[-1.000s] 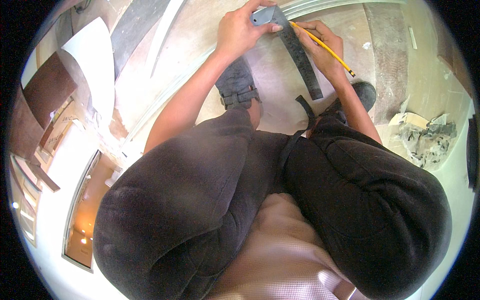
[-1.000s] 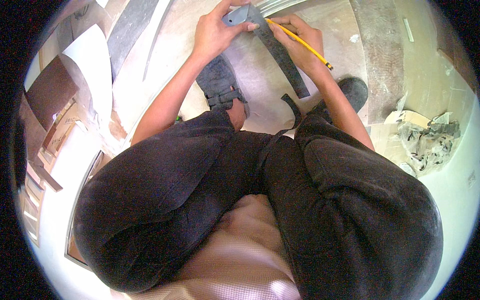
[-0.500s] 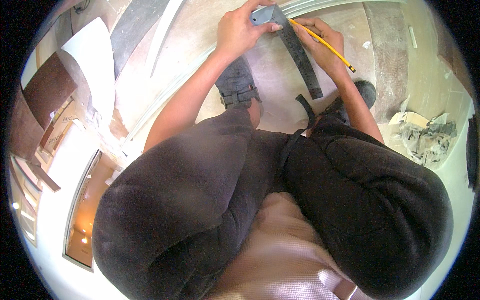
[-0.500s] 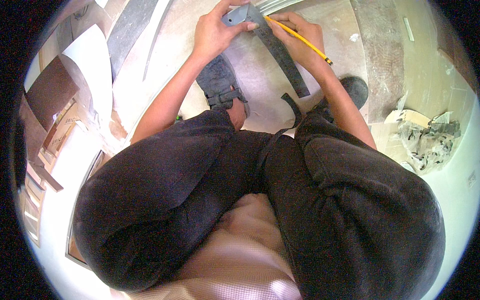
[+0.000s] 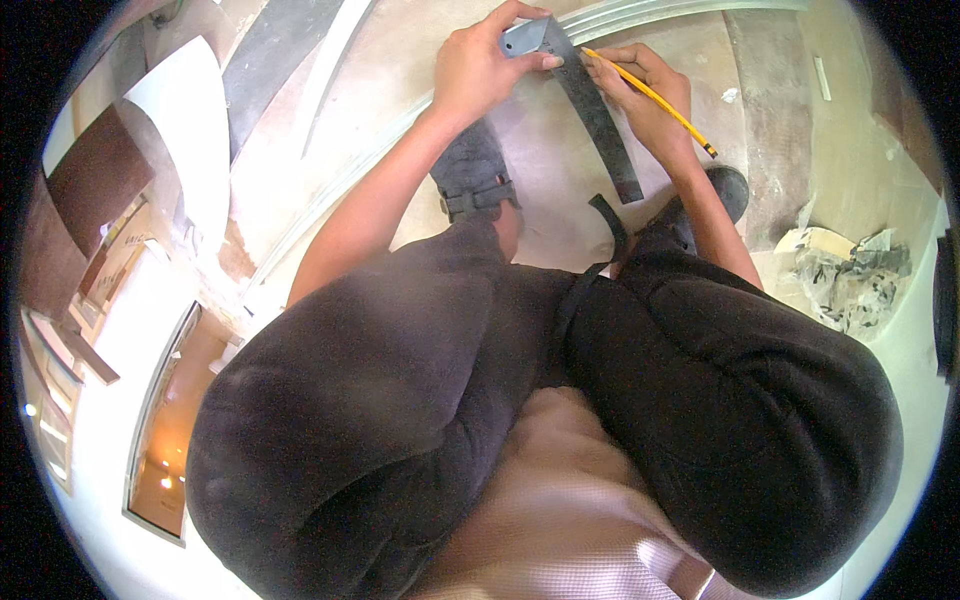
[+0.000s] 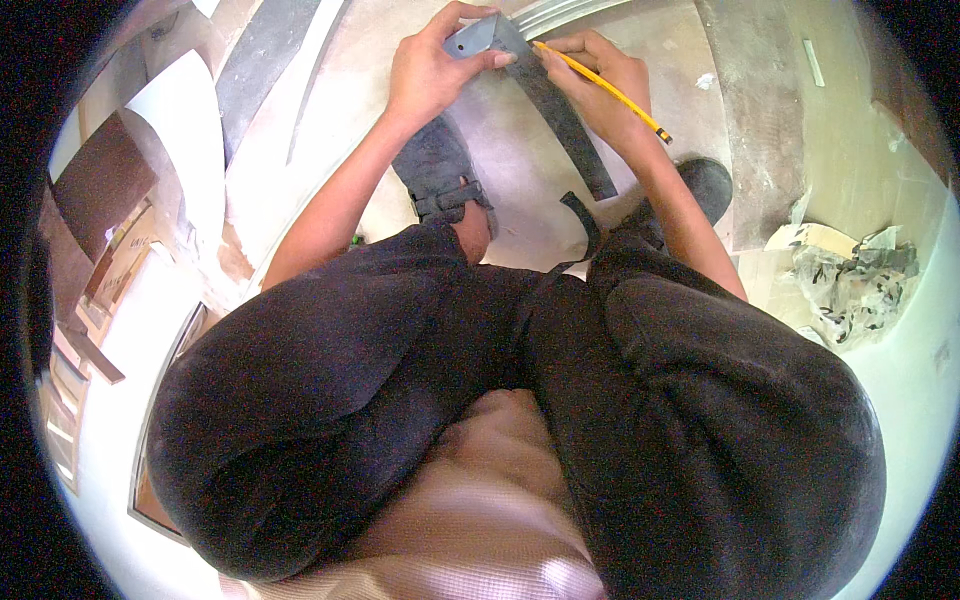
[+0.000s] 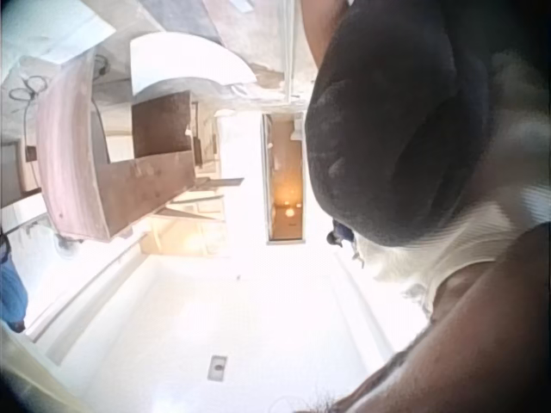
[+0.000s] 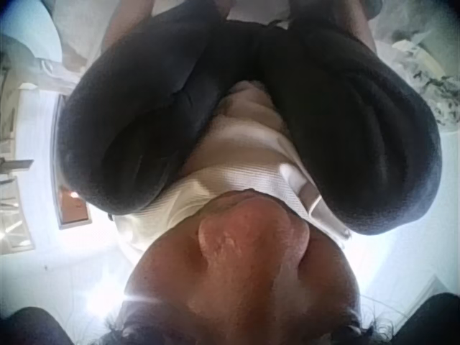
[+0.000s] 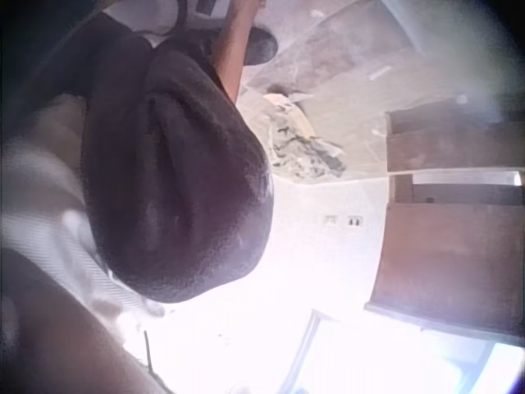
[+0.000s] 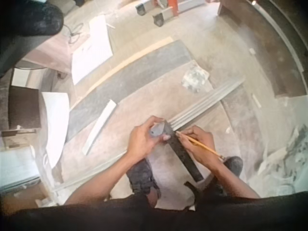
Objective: The person sits on the floor and uses a metal square ruler and a pencil to mark measurements on several long, curved metal profiles. They also use a tape measure to verify the length of the profiles.
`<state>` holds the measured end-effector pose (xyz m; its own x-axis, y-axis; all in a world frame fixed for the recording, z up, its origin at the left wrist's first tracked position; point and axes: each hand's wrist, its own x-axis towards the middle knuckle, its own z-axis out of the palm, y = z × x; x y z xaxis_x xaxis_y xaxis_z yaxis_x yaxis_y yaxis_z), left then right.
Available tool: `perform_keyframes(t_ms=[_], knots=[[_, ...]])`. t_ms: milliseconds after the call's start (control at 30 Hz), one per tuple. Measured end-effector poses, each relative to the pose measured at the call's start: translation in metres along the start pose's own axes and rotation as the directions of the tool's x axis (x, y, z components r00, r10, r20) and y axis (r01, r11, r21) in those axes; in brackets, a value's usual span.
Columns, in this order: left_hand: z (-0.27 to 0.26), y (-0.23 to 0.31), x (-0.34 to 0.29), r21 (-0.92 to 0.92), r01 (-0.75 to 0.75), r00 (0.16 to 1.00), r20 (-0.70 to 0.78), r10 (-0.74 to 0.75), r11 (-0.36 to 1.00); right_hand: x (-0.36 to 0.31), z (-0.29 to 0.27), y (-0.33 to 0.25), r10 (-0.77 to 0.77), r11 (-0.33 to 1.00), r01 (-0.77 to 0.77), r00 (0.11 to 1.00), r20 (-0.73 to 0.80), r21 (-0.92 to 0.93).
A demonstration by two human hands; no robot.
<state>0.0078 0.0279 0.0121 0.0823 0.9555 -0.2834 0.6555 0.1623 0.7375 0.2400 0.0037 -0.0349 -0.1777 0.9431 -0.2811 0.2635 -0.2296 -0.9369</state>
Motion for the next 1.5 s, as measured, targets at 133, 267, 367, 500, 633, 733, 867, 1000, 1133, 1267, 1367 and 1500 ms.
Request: perform_keyframes(t_ms=[133, 267, 367, 500, 633, 733, 867, 1000, 1133, 1267, 1367, 1500], knots=[[0.002, 0.001, 0.003, -0.026, 0.004, 1.0, 0.02, -0.004, 1.0, 0.003, -0.004, -0.012, -0.029, 0.998, 0.029, 1.0, 0.002, -0.048], [0.002, 0.002, 0.002, -0.006, 0.015, 1.0, 0.02, -0.015, 1.0, 0.009, -0.006, -0.019, -0.083, 0.989, 0.084, 0.996, 0.014, -0.123], [-0.003, -0.001, -0.002, 0.025, 0.018, 1.0, 0.005, -0.018, 1.0, 0.01, 0.004, -0.015, -0.09, 0.993, 0.093, 0.995, 0.036, -0.078], [0.002, 0.001, 0.001, 0.012, -0.012, 1.0, 0.006, 0.012, 1.0, 0.01, -0.002, -0.018, -0.088, 0.985, 0.092, 0.996, 0.036, -0.143], [0.002, 0.008, 0.004, -0.008, 0.052, 0.997, 0.058, -0.052, 0.999, 0.01, -0.004, -0.018, -0.083, 0.987, 0.082, 0.997, -0.006, -0.137], [-0.002, 0.0, -0.001, 0.008, 0.033, 0.999, 0.019, -0.033, 0.999, 0.016, 0.003, -0.018, -0.084, 0.986, 0.088, 0.996, 0.035, -0.139], [0.001, -0.003, 0.001, 0.022, -0.012, 1.0, 0.006, 0.012, 1.0, 0.02, -0.003, -0.026, -0.066, 0.972, 0.076, 0.996, 0.054, -0.22], [0.002, 0.0, 0.003, 0.036, -0.004, 1.0, 0.018, 0.003, 0.999, 0.018, -0.008, -0.032, -0.027, 0.986, 0.033, 0.999, 0.039, -0.164], [-0.002, -0.001, -0.001, 0.064, 0.027, 0.999, 0.019, -0.029, 0.998, 0.016, -0.001, -0.031, -0.056, 0.979, 0.069, 0.996, 0.074, -0.192], [0.002, 0.003, 0.003, 0.042, 0.008, 1.0, 0.022, -0.009, 0.999, 0.015, -0.006, -0.028, -0.097, 0.973, 0.102, 0.995, 0.033, -0.209], [0.001, 0.002, 0.002, 0.01, 0.003, 1.0, 0.03, -0.003, 1.0, 0.015, -0.004, -0.023, -0.1, 0.974, 0.104, 0.995, 0.029, -0.202], [-0.001, 0.0, 0.0, 0.035, -0.008, 1.0, 0.01, 0.007, 0.999, 0.015, -0.003, -0.023, -0.101, 0.966, 0.118, 0.991, 0.087, -0.23]])
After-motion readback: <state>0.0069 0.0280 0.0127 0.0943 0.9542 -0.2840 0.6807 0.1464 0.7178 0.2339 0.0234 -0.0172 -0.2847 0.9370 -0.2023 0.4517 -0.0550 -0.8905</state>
